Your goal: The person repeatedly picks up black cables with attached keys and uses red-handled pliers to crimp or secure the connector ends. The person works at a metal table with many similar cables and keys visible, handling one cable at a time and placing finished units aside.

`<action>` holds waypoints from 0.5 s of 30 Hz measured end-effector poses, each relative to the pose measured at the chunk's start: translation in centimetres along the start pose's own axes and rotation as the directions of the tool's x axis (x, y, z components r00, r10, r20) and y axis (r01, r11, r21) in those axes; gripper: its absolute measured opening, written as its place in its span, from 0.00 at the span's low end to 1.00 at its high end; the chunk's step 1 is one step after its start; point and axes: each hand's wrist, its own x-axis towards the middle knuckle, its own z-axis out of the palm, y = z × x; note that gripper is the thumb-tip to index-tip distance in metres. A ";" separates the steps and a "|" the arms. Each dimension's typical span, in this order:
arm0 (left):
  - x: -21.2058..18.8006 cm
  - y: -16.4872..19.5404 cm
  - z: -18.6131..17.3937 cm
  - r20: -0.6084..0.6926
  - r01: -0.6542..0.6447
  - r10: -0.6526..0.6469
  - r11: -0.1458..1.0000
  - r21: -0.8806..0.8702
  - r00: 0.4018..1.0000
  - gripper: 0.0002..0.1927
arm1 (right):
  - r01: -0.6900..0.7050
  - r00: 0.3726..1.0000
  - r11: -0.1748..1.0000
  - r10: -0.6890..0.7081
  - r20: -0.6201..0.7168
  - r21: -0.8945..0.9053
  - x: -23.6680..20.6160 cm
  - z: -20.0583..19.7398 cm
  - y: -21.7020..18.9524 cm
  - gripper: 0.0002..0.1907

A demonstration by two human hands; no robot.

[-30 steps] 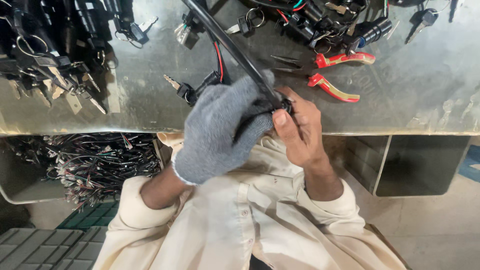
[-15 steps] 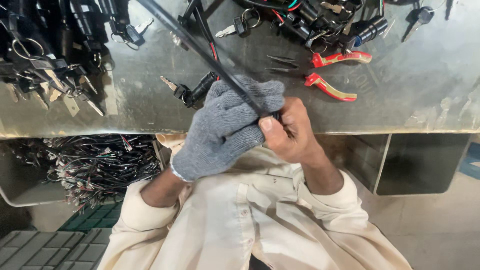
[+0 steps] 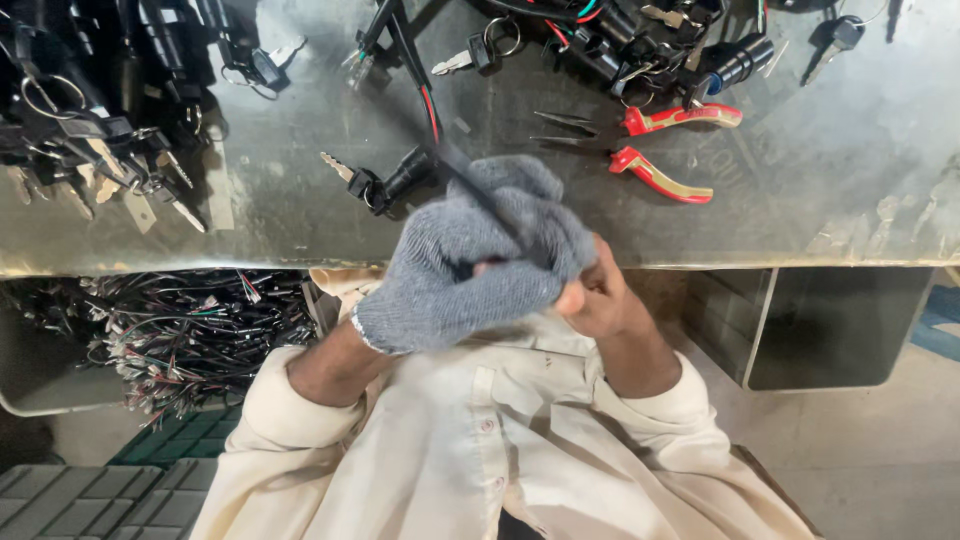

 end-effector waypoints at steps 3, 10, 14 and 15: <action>0.1 -0.2 0.4 -0.062 0.042 -0.036 0.993 0.106 0.997 0.15 | 0.017 0.972 0.998 -0.032 -0.233 -0.066 1.4 1.8 -1.1 0.44; -0.1 -0.5 1.1 -0.221 0.027 -0.120 0.924 -0.382 0.968 0.19 | 0.187 0.940 0.422 -0.340 0.036 -0.887 6.4 1.5 -9.1 0.40; -1.4 -0.3 -0.1 -0.196 0.080 -0.098 0.992 -0.101 0.976 0.14 | -0.053 0.992 -0.172 -0.125 -0.032 -0.984 6.0 -2.4 -11.2 0.34; -1.6 -0.3 -0.4 -0.176 0.099 -0.103 0.995 -0.029 0.979 0.14 | -0.053 0.991 -0.164 -0.133 -0.031 -0.985 5.8 -3.1 -10.9 0.32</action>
